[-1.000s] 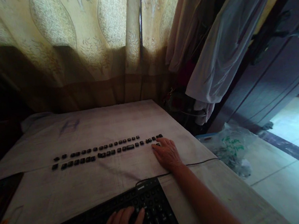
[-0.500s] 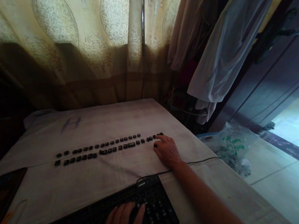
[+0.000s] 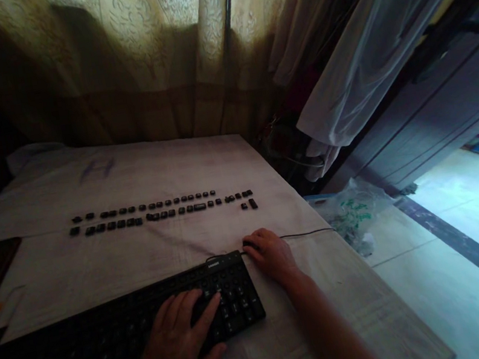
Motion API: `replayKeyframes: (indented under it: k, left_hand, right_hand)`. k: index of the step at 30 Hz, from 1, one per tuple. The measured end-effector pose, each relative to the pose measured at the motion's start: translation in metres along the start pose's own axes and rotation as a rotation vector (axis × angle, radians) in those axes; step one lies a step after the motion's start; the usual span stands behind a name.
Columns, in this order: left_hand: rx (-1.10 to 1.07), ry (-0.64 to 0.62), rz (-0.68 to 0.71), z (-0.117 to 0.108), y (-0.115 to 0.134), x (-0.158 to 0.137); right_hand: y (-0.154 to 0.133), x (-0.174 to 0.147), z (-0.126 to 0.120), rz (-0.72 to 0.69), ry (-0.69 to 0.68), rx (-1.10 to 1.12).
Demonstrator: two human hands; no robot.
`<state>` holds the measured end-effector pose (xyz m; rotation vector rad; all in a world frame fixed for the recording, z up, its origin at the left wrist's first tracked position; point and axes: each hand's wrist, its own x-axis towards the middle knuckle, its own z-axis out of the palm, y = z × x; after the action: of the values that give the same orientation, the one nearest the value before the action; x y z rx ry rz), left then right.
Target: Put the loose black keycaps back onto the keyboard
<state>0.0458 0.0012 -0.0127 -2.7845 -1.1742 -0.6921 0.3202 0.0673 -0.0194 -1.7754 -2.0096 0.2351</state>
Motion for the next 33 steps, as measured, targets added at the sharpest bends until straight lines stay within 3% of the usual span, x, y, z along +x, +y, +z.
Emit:
replayKeyframes:
  k: [13,24,30,33]
  left_hand:
    - [0.027,0.019,0.035,0.003,-0.003,-0.003]
    - [0.066,0.015,0.064,0.003,-0.005,-0.002]
    - [0.048,0.004,0.037,0.005,-0.004,-0.002]
    - [0.033,-0.008,0.02,0.005,-0.003,-0.002]
  right_hand:
    - [0.004,0.001,0.003,0.164,0.04,0.241]
    - [0.004,0.001,0.0,0.09,0.068,0.228]
    - [-0.003,-0.002,-0.006,0.168,0.112,0.447]
    - [-0.021,-0.007,-0.016,0.087,0.018,0.547]
